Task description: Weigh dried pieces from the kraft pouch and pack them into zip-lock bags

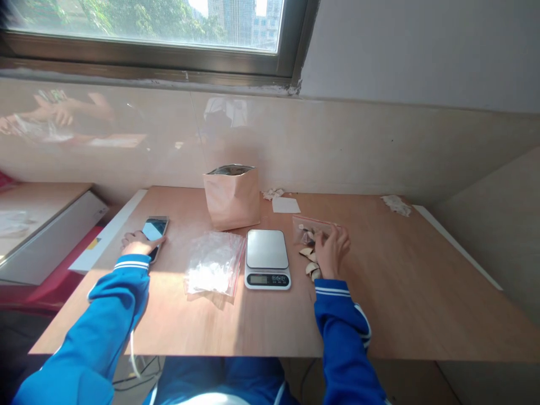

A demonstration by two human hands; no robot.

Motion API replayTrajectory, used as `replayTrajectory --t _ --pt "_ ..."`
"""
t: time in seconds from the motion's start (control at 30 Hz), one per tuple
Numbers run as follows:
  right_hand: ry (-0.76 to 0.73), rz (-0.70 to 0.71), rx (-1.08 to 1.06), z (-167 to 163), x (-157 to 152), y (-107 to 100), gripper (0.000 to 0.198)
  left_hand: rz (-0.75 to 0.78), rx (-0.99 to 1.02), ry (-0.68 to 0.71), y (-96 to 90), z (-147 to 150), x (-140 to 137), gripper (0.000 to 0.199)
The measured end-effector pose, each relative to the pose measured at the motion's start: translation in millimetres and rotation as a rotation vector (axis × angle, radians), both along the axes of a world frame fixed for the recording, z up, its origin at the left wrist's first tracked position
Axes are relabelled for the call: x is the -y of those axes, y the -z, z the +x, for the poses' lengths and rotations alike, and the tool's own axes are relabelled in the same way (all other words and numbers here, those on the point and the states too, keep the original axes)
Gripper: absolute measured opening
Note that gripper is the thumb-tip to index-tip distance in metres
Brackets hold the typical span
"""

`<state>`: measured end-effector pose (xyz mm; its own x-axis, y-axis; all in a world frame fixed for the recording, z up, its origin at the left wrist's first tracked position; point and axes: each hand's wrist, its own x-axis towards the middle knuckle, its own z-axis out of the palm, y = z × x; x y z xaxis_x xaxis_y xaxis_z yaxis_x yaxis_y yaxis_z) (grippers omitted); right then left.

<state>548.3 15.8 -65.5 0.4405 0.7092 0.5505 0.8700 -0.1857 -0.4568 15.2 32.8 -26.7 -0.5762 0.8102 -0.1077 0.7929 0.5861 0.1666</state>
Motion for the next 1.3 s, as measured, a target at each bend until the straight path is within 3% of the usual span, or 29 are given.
replayTrajectory --t 0.17,0.37,0.47,0.63,0.77,0.87,1.03,1.13,1.3 --pt "-0.084 0.011 0.070 -21 41 22 0.037 0.043 -0.054 -0.072 6.4 0 -10 0.084" --pt "-0.166 -0.040 0.136 -29 59 43 0.035 0.039 -0.051 -0.056 3.0 2 -18 0.092" --pt "-0.206 -0.074 0.148 -27 64 50 0.038 0.007 -0.036 -0.016 -1.4 3 -5 0.093" --pt "-0.260 -0.070 0.079 -24 67 57 0.040 -0.052 -0.058 0.055 0.4 13 40 0.091" --pt "-0.264 0.007 -0.034 -33 64 45 0.040 -0.103 -0.012 0.079 7.8 15 74 0.091" --pt "-0.276 0.052 -0.131 -52 58 22 0.041 -0.020 0.188 0.065 15.0 3 85 0.089" --pt "-0.576 -0.057 -0.274 -98 35 -12 0.036 0.142 0.465 0.015 31.2 -25 81 0.061" --pt "-0.744 -0.135 -0.219 -116 21 -13 0.032 0.151 0.490 0.087 37.8 -33 75 0.069" --pt "-0.754 -0.174 -0.107 -123 8 -4 0.031 0.195 0.451 0.111 36.5 -37 65 0.056"
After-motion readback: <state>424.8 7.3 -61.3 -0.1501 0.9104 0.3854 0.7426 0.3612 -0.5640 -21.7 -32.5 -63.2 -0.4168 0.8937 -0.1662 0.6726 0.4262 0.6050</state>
